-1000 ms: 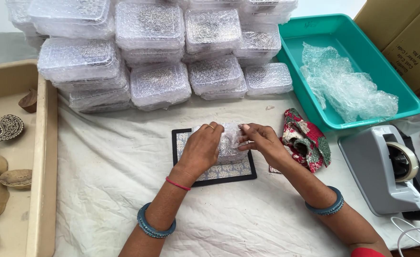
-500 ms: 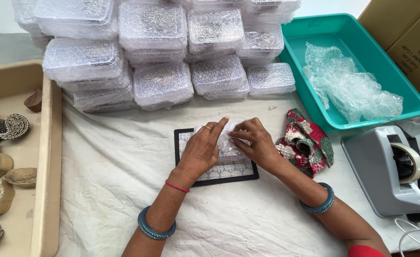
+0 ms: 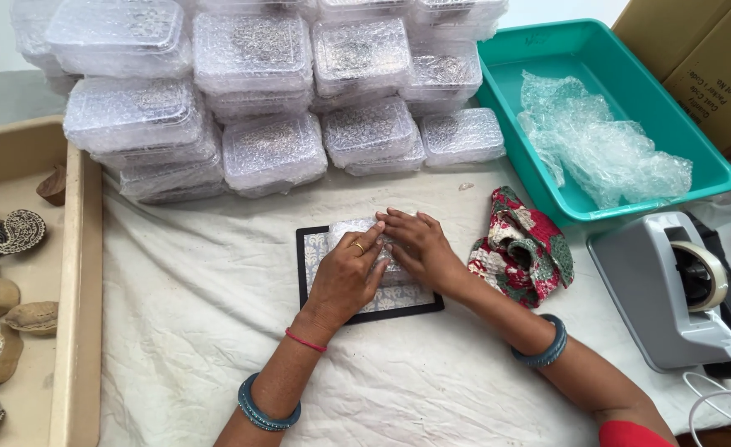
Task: The person wraps a small plastic container with bubble wrap and secures it with tape. They then stack the wrapped container with others and wipe the inside of a new container with a cloth before placing a wooden stamp inside.
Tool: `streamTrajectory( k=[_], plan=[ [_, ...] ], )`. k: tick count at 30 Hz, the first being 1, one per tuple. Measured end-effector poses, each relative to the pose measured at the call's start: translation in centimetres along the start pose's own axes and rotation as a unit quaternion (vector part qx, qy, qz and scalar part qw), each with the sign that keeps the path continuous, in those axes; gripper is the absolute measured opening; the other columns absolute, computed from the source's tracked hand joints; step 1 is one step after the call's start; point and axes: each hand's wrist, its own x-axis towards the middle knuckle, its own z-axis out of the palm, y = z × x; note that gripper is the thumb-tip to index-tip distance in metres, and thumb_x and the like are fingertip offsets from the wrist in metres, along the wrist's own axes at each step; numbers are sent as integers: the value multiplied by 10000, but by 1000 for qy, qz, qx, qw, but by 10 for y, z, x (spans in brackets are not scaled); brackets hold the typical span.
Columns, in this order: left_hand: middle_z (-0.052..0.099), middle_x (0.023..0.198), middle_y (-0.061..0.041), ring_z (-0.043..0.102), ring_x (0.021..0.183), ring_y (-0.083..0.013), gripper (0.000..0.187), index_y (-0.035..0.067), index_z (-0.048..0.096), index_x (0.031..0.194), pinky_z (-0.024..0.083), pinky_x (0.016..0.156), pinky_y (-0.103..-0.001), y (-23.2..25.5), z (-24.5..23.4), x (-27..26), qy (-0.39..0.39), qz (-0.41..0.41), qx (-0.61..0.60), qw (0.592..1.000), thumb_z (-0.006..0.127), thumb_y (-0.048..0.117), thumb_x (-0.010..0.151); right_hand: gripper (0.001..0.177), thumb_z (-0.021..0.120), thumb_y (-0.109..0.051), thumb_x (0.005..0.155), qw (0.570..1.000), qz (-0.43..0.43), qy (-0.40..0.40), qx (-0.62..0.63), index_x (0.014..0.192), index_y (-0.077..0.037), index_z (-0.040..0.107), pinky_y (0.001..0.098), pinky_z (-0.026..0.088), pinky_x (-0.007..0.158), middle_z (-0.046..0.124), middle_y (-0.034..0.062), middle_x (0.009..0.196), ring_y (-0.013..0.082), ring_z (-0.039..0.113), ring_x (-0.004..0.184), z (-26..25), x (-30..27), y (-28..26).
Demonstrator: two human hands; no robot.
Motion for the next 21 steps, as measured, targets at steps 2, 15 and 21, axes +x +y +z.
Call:
streamTrajectory(
  k=[2,15,21],
  plan=[
    [680,1356,-114,640,1088,-234,257,-37,721,1120,568,910,-349,2,1,0,19,-2,12,1000,708,130,925,379,680,-180,942,988,20,-12,153,1317,-119,682,520,331,1195,552,70,1537,245,467,1452,-10,5,6],
    [718,1230,-111,666,1095,-213,191,-23,736,1074,587,894,-327,0,2,-1,18,-47,-3,999,686,86,925,561,771,-323,898,992,2,-5,127,1395,-97,642,480,358,1167,573,130,1476,305,441,1441,-27,-5,16],
    [681,1286,-124,657,1157,-253,173,-8,723,1000,573,954,-353,-3,3,-3,45,-46,-30,997,725,90,858,555,801,-344,862,992,-12,21,121,1351,-121,663,446,456,1122,659,108,1336,289,545,1333,-32,7,1]
  ],
)
